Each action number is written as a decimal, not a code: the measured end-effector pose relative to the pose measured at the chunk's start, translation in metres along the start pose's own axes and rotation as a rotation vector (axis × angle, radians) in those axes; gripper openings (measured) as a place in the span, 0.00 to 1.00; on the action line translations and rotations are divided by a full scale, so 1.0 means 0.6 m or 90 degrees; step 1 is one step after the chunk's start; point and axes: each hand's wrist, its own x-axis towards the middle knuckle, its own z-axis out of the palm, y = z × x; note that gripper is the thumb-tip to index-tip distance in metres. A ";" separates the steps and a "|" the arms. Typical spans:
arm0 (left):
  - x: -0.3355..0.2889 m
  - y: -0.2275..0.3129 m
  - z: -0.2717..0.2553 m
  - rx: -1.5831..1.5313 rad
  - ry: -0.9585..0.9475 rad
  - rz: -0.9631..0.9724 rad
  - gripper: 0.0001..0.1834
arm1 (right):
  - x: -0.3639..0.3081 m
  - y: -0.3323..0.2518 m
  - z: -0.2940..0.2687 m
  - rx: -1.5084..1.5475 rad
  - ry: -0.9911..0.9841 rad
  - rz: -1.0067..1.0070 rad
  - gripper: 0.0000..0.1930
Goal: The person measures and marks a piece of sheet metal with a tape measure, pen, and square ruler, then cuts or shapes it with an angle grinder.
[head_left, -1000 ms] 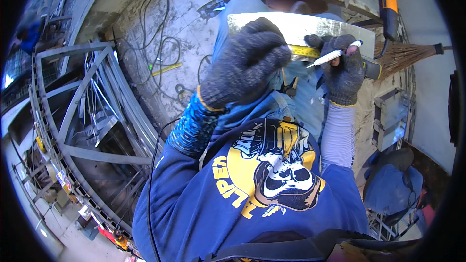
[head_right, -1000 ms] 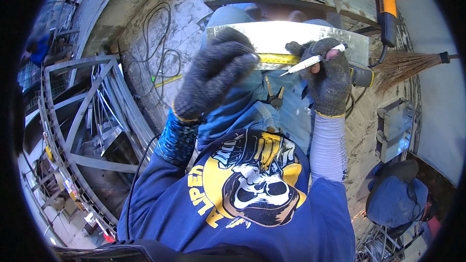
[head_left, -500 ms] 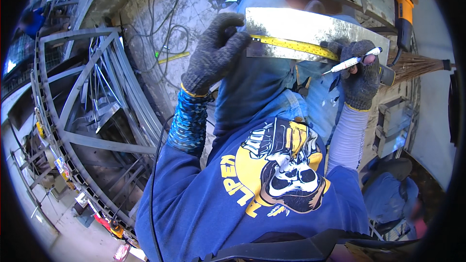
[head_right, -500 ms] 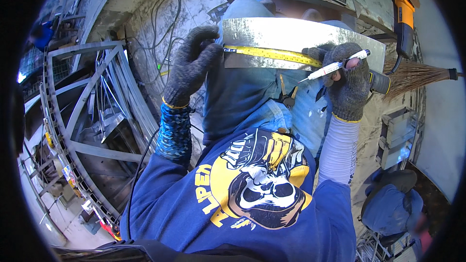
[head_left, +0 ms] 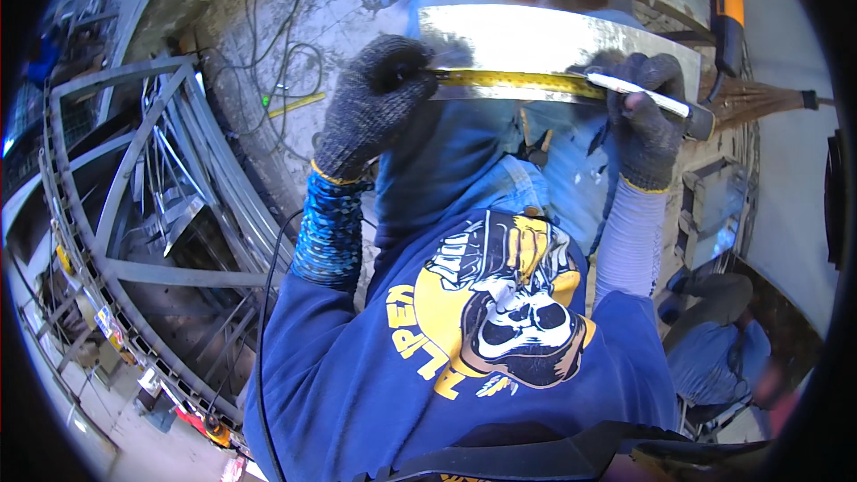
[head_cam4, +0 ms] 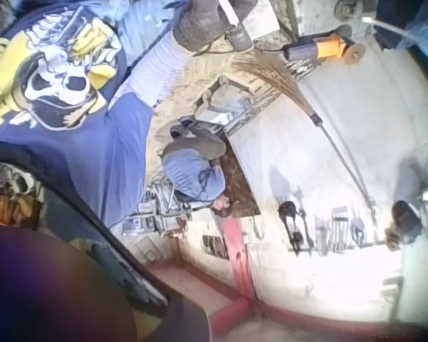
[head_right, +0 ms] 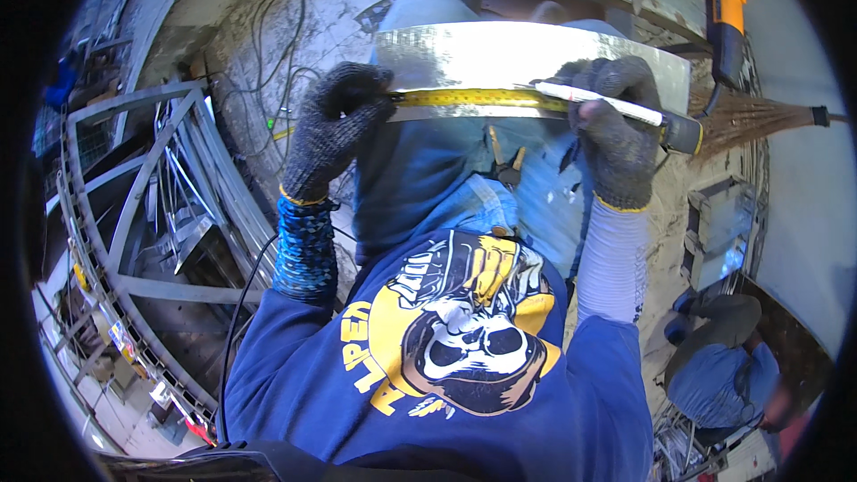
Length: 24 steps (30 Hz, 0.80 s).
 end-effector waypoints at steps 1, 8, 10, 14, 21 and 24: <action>0.001 0.002 0.001 -0.011 -0.010 0.003 0.18 | 0.004 0.000 0.001 -0.058 -0.084 -0.069 0.10; 0.001 0.016 0.000 0.102 -0.029 -0.002 0.15 | -0.003 -0.005 -0.004 -0.125 -0.060 -0.101 0.12; 0.003 0.018 -0.003 0.112 -0.045 0.027 0.14 | -0.004 -0.005 -0.007 -0.140 -0.066 -0.118 0.11; 0.005 0.020 -0.010 0.151 -0.076 0.078 0.12 | -0.005 -0.005 -0.014 -0.152 -0.071 -0.115 0.11; 0.011 0.023 -0.021 0.216 -0.121 0.146 0.14 | -0.003 0.000 -0.031 -0.146 -0.098 -0.074 0.09; 0.012 0.022 -0.017 0.213 -0.123 0.156 0.14 | -0.008 -0.005 -0.031 -0.141 -0.107 -0.073 0.07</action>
